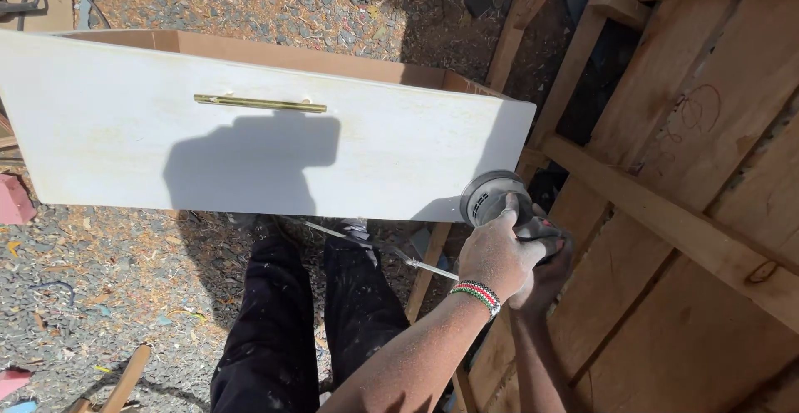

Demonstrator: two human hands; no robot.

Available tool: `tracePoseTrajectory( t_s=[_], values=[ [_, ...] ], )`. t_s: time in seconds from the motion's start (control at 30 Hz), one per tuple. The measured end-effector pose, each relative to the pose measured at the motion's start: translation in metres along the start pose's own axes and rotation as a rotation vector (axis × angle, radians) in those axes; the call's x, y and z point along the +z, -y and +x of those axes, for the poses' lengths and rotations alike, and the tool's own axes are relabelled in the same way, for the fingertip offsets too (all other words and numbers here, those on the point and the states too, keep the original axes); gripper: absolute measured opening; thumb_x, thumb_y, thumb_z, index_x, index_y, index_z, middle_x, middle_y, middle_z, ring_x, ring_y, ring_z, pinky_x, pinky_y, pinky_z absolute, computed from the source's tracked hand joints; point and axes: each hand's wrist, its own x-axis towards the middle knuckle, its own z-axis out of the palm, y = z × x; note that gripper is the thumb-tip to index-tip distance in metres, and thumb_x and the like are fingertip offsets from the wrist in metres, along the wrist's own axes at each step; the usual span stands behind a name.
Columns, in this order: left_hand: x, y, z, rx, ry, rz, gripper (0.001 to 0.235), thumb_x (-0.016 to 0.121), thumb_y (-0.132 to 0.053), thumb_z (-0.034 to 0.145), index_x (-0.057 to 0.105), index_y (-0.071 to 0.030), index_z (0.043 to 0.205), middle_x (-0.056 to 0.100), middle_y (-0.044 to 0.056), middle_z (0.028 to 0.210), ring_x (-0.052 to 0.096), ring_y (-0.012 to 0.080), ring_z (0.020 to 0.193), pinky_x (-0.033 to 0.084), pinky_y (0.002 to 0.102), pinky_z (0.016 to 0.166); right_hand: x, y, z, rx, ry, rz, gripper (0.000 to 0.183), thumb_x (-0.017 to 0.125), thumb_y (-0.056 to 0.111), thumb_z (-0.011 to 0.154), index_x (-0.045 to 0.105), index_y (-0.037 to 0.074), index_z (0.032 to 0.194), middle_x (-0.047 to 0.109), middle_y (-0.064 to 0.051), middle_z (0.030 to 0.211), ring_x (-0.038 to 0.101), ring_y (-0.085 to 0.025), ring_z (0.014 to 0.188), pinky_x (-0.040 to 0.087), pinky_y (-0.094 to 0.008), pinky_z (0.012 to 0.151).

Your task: The person uses an electric orbital sander to smooth the surface of a white wooden drawer front. They move the sander across the flat face and along the edges, occasionally adjusting their grip and the position of the drawer to reach different areas.

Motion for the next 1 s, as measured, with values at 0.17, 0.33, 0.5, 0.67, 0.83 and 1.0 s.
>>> tracePoseTrajectory(
  t_s=[0.17,0.33,0.5,0.67,0.83,1.0],
  values=[
    [-0.023,0.005,-0.032,-0.035,0.0,-0.057,0.107,0.075,-0.052,0.094,0.037,-0.021,0.188,0.08,0.017,0.155,0.069,0.0399,0.155,0.058,0.054,0.129,0.006,0.021,-0.024,0.075,0.008,-0.01,0.02,0.064,0.01,0.118,0.068,0.0,0.136,0.079,-0.023,0.141,0.073,-0.031,0.133,0.053,-0.041,0.128],
    [-0.077,0.005,-0.07,-0.088,-0.104,-0.121,0.107,0.082,-0.06,0.089,0.049,-0.022,0.183,0.076,0.024,0.162,0.066,0.045,0.158,0.056,0.059,0.132,0.043,0.055,-0.056,-0.039,0.154,0.043,0.059,0.101,0.018,0.088,0.07,0.006,0.137,0.081,-0.019,0.156,0.075,-0.038,0.149,0.057,-0.05,0.125],
    [-0.133,0.029,-0.086,-0.126,-0.349,-0.282,0.097,0.098,-0.043,0.087,0.063,-0.027,0.177,0.076,0.024,0.165,0.068,0.0421,0.16,0.057,0.055,0.13,0.096,0.14,-0.078,-0.089,0.277,0.08,0.045,0.085,0.021,0.099,0.068,0.002,0.136,0.079,-0.031,0.146,0.077,-0.059,0.131,0.064,-0.068,0.108],
    [-0.167,0.067,-0.087,0.053,-0.508,-0.508,0.089,0.095,-0.027,0.092,0.063,-0.01,0.174,0.075,0.037,0.158,0.069,0.0404,0.15,0.061,0.057,0.123,0.12,0.218,-0.07,0.035,0.355,0.059,0.036,0.074,0.034,0.095,0.078,0.022,0.129,0.09,-0.015,0.109,0.088,-0.05,0.105,0.072,-0.06,0.089],
    [-0.164,0.069,-0.081,0.116,-0.447,-0.553,0.092,0.09,-0.027,0.099,0.052,-0.007,0.18,0.06,0.051,0.166,0.061,0.0606,0.157,0.061,0.07,0.119,0.118,0.196,-0.069,0.057,0.312,0.453,0.059,0.076,0.014,0.092,0.067,-0.01,0.145,0.085,-0.035,0.105,0.084,-0.052,0.098,0.067,-0.067,0.093],
    [-0.119,0.027,-0.07,0.029,-0.395,-0.482,0.101,0.104,-0.028,0.083,0.064,-0.01,0.174,0.082,0.031,0.153,0.07,0.0343,0.153,0.057,0.052,0.129,0.091,0.145,-0.052,0.035,0.286,0.057,0.039,0.071,0.032,0.104,0.074,0.011,0.136,0.084,-0.028,0.14,0.082,-0.056,0.128,0.068,-0.067,0.102]
  ],
)
